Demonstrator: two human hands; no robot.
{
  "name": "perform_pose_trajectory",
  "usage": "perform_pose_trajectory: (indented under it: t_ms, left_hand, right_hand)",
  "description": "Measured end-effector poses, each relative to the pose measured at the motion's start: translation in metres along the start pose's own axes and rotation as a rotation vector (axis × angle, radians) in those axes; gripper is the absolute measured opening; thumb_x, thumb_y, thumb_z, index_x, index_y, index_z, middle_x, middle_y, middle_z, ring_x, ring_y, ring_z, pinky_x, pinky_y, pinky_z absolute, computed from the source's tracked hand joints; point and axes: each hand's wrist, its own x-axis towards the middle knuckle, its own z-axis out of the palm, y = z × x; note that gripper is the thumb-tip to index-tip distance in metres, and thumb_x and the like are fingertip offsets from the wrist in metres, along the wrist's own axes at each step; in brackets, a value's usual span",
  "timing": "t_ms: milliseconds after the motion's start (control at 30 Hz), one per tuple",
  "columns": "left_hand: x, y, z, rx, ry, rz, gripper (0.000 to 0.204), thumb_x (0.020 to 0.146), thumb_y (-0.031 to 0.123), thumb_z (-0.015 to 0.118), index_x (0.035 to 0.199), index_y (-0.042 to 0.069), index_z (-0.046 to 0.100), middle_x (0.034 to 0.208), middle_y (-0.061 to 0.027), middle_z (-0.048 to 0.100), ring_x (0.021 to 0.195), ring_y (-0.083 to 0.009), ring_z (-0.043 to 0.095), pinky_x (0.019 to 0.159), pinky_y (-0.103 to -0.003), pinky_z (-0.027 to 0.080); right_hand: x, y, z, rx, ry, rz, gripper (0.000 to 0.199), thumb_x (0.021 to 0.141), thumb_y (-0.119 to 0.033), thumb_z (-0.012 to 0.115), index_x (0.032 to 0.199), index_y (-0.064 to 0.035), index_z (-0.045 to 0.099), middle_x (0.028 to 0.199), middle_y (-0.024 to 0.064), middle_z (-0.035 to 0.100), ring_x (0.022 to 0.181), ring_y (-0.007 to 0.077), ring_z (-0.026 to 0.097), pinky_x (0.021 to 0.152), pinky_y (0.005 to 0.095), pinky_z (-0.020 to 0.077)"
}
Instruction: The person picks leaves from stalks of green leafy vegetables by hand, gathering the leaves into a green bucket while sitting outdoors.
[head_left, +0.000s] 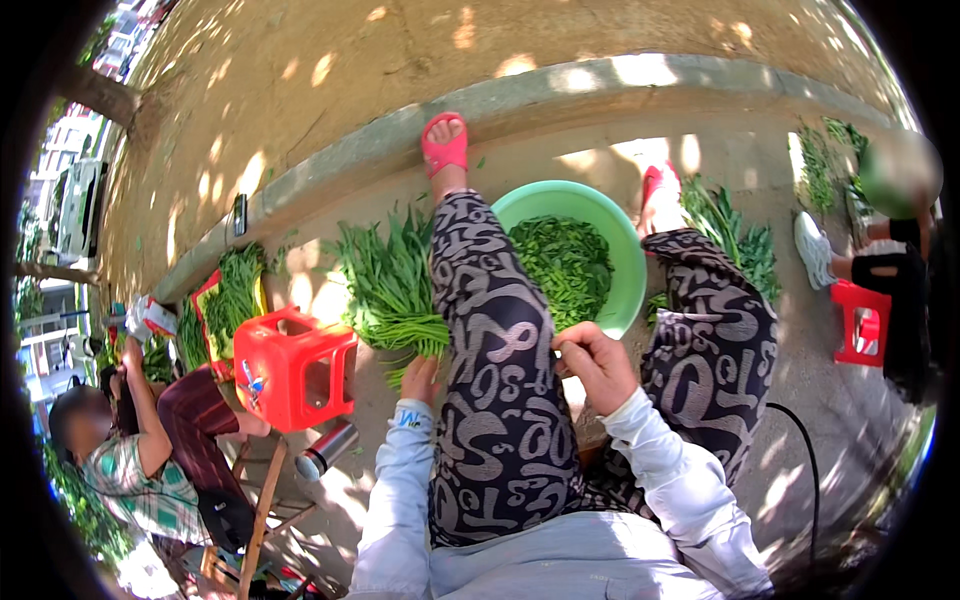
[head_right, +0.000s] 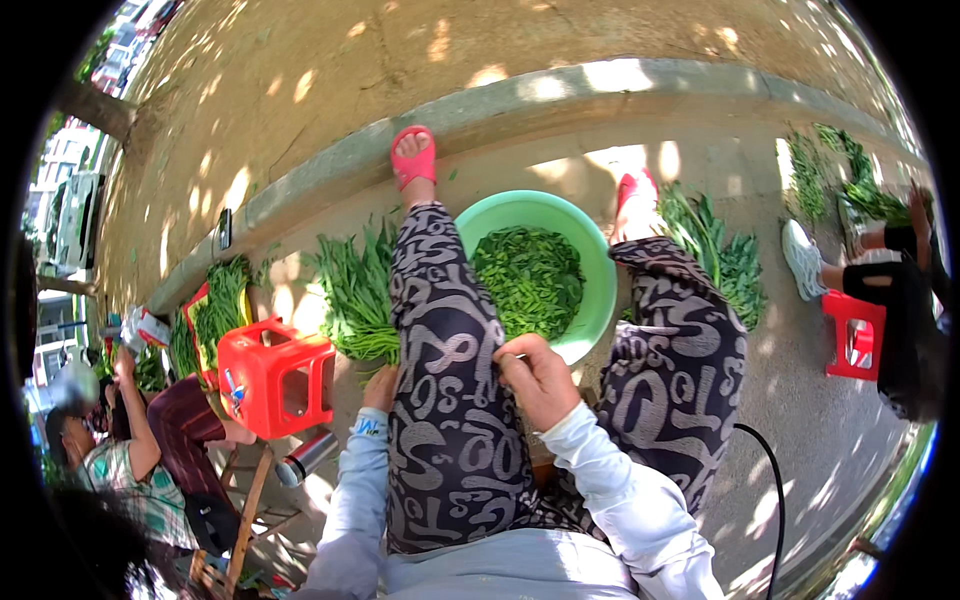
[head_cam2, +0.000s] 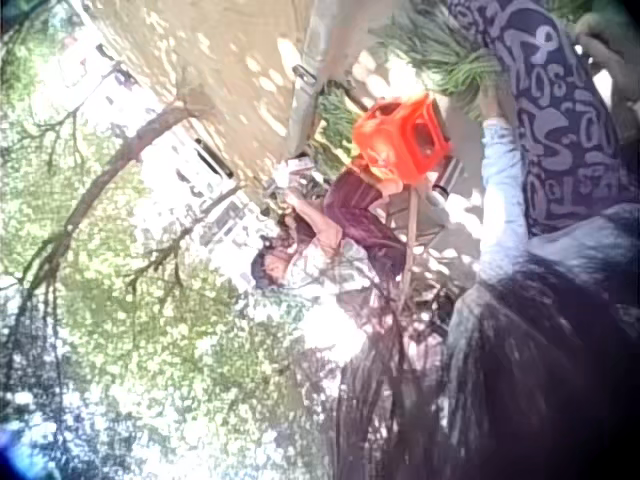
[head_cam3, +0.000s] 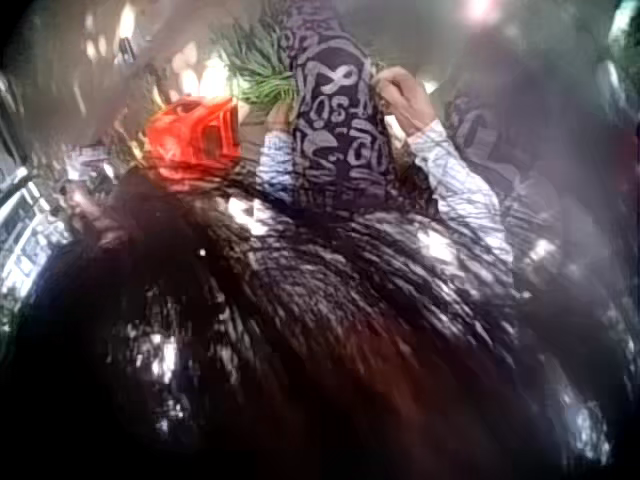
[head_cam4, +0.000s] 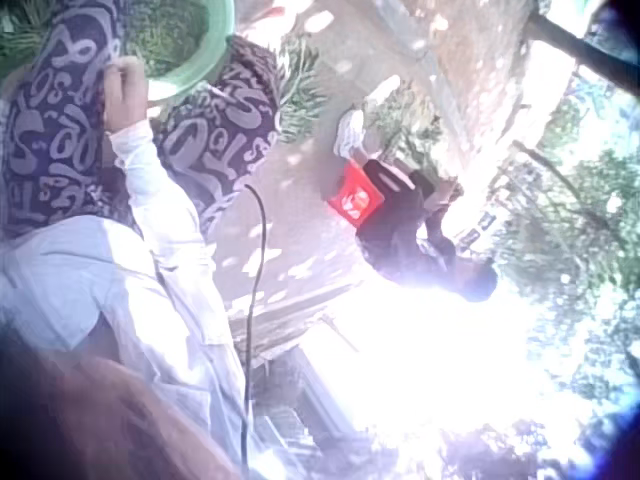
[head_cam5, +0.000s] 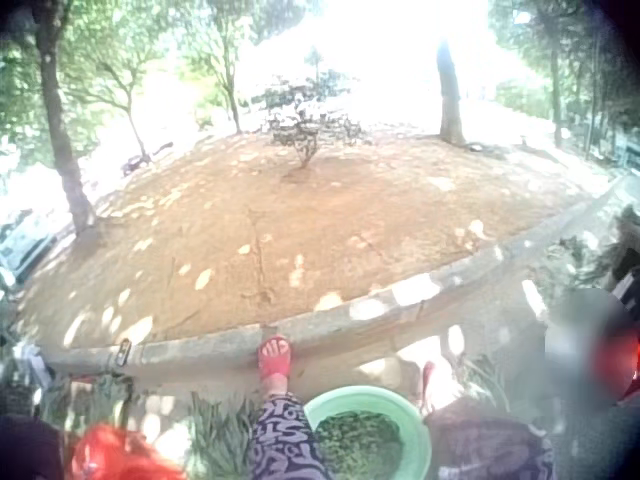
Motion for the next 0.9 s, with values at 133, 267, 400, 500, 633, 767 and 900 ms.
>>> perform_pose_trajectory:
  t_ms: [133,267,400,500,633,767,900]
  left_hand:
    - [-0.084,0.097,0.039,0.011,-0.085,0.360,0.047,0.090,0.021,0.053,0.129,-0.003,0.042,0.119,-0.0098,0.053,0.104,-0.0155,0.051,0.082,-0.024,0.042]
    - [-0.154,0.168,0.097,0.232,-0.245,0.627,0.046,0.091,0.017,0.049,0.128,-0.007,0.038,0.122,-0.0146,0.050,0.111,-0.0207,0.049,0.096,-0.030,0.036]
    - [-0.161,0.169,0.124,0.982,0.063,1.036,0.072,0.081,0.025,0.062,0.135,-0.005,0.023,0.131,-0.0260,0.036,0.120,-0.0394,0.039,0.100,-0.039,0.033]
    - [-0.155,0.169,0.132,1.024,0.105,1.102,0.073,0.079,0.023,0.062,0.135,-0.004,0.024,0.132,-0.0259,0.035,0.122,-0.0403,0.036,0.101,-0.040,0.031]
    - [-0.149,0.175,0.142,1.140,0.128,1.186,0.068,0.080,0.022,0.060,0.135,-0.003,0.028,0.130,-0.0233,0.038,0.119,-0.0373,0.039,0.100,-0.039,0.033]
    - [-0.143,0.179,0.148,1.186,0.163,1.137,0.062,0.079,0.022,0.062,0.131,0.001,0.036,0.126,-0.0244,0.040,0.114,-0.0399,0.042,0.097,-0.041,0.036]
    - [-0.139,0.180,0.154,1.175,0.176,1.179,0.057,0.079,0.022,0.063,0.128,0.002,0.041,0.123,-0.0228,0.043,0.112,-0.0391,0.045,0.095,-0.041,0.037]
  right_hand:
    - [-0.005,-0.006,0.001,0.033,-0.012,-0.098,0.023,0.086,-0.003,0.050,0.109,-0.0011,0.049,0.086,0.0057,0.058,0.069,0.0106,0.055,0.066,0.0234,0.0460]
    - [-0.019,-0.022,-0.003,0.021,0.001,-0.179,0.021,0.085,-0.006,0.054,0.105,0.0003,0.052,0.085,0.0091,0.061,0.074,0.0143,0.058,0.069,0.0258,0.0469]
    - [-0.045,-0.054,-0.016,0.013,-0.124,-0.105,0.021,0.089,-0.008,0.051,0.108,0.0014,0.053,0.091,0.0058,0.059,0.084,0.0093,0.055,0.074,0.0218,0.0448]
    - [-0.066,-0.068,-0.030,-0.034,-0.101,-0.301,0.015,0.089,-0.007,0.052,0.101,0.0011,0.055,0.083,0.0055,0.057,0.074,0.0098,0.055,0.066,0.0238,0.0450]
    - [-0.096,-0.096,-0.054,-0.062,0.017,-0.466,0.016,0.081,-0.001,0.056,0.097,-0.0024,0.054,0.083,0.0125,0.052,0.072,0.0268,0.056,0.064,0.0302,0.0450]
    - [-0.114,-0.112,-0.091,-0.104,0.209,-0.617,0.017,0.083,0.006,0.052,0.099,-0.0003,0.055,0.088,0.0093,0.056,0.076,0.0165,0.055,0.068,0.0258,0.0437]
    - [-0.091,-0.082,-0.135,-0.044,0.606,-0.673,0.015,0.082,0.004,0.055,0.096,0.0014,0.056,0.088,0.0092,0.057,0.076,0.0161,0.057,0.070,0.0253,0.0458]
